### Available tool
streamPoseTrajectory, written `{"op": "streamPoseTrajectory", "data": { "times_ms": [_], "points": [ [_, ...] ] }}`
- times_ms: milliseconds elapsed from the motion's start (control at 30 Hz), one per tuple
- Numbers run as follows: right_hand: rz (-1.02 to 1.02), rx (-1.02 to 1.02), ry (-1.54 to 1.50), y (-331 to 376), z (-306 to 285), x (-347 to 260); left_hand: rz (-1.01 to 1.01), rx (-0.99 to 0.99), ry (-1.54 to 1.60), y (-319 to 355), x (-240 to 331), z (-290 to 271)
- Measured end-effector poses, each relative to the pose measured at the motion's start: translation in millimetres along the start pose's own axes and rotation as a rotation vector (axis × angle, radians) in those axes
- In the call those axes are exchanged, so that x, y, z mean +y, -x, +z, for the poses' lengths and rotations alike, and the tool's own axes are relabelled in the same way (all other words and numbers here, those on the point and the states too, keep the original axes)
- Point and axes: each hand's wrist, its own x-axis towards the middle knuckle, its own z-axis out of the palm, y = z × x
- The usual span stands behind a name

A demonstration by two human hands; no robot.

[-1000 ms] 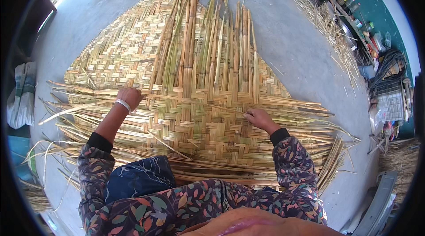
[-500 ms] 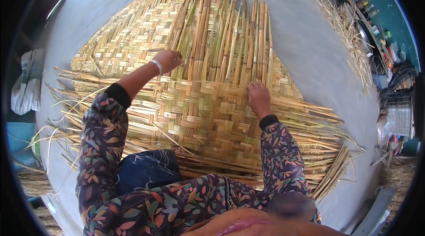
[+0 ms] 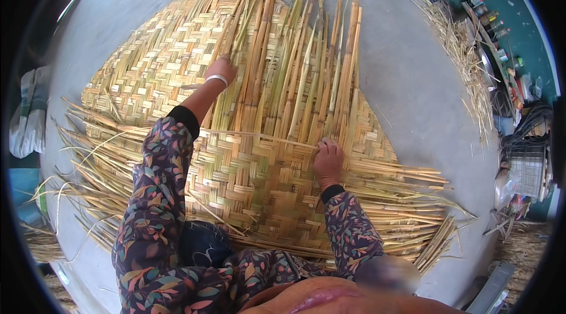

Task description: The person weaves a large flat basket using dried palm leaves. They interlace the leaves by hand, periodically adjusting the weave and rotating the basket to continue the pattern.

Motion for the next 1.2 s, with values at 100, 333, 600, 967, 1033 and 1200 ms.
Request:
{"op": "streamPoseTrajectory", "data": {
  "times_ms": [100,333,600,967,1033,1200],
  "points": [
    [-0.019,0.047,0.063,-3,2,-2,0.026,0.222,0.403,-10,-30,-2],
    [-0.002,0.023,0.050,-5,2,-5,0.022,0.242,0.327,-14,-47,3],
    [-0.003,0.000,0.064,-5,-3,-6,0.354,0.372,-0.312,0,-6,2],
    [-0.003,0.000,0.055,-6,-3,-10,0.129,-0.010,-0.262,-26,28,-13],
    [-0.002,-0.001,0.061,-7,-2,-9,0.129,-0.018,-0.279,-27,25,-5],
    [0.000,0.011,0.066,-3,2,-4,0.268,0.106,-0.133,-24,29,1]
  ]
}}
